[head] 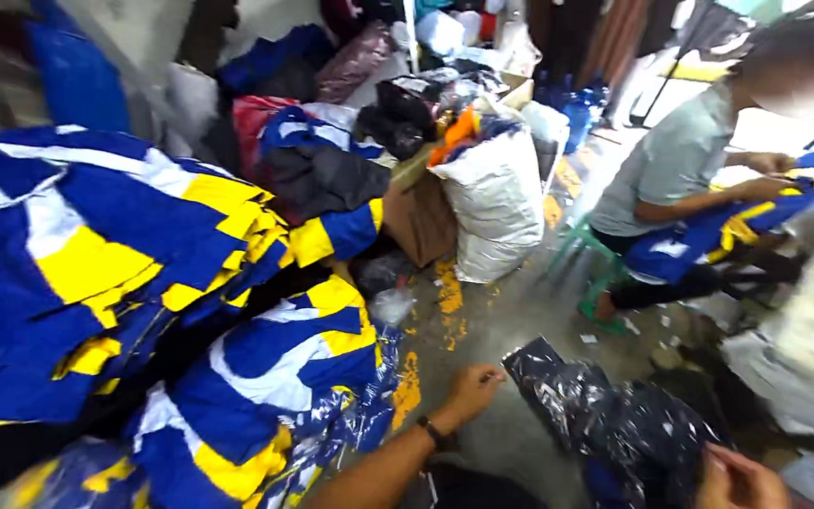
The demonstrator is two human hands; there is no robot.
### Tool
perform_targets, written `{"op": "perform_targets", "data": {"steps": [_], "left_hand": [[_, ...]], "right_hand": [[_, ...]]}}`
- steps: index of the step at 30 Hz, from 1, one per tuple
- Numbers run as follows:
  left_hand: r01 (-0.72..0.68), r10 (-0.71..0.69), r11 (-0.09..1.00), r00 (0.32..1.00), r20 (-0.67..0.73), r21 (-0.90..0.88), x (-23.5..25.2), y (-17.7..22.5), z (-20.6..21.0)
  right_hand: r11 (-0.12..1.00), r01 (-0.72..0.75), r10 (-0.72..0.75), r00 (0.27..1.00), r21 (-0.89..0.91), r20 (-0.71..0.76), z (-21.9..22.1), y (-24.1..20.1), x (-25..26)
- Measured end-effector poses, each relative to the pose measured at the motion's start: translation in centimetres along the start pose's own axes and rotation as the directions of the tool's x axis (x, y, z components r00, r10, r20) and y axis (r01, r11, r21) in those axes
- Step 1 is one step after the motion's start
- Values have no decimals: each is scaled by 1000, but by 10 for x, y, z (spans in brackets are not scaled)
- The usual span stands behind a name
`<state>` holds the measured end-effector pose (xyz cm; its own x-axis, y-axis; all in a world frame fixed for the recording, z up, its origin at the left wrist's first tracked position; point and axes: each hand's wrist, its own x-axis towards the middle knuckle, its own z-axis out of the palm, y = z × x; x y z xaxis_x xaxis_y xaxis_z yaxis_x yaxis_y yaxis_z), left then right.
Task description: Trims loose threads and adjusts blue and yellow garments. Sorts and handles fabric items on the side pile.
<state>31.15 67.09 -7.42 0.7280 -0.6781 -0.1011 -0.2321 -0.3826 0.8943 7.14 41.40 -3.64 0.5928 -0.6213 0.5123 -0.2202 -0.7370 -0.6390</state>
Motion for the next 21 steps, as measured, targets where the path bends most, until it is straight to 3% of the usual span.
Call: {"op": "perform_targets", "data": {"steps": [4,9,13,16,19,21], "left_hand": [[129,-161,983,950,-266,-134,7,-55,-112],[120,-346,905,764,-545,-408,4,-107,-194],[109,-531,789,615,-583,-604,10,-140,-236],[94,-621,701,568,-540,-707,34,-161,-284],[77,-610,723,537,-582,-686,91,-171,-360],[71,-590,747,530,-609,-661,151,-171,-424]], "right_hand": [[961,158,-224,926,226,305,176,-82,73],[866,225,-442,762,447,473,321,-162,120],[857,194,-477,647,477,595,414,-188,180],[890,161,-443,526,427,725,492,-214,263],[897,206,-442,434,391,785,594,-272,361],[885,212,-465,408,414,785,676,-324,418]]}}
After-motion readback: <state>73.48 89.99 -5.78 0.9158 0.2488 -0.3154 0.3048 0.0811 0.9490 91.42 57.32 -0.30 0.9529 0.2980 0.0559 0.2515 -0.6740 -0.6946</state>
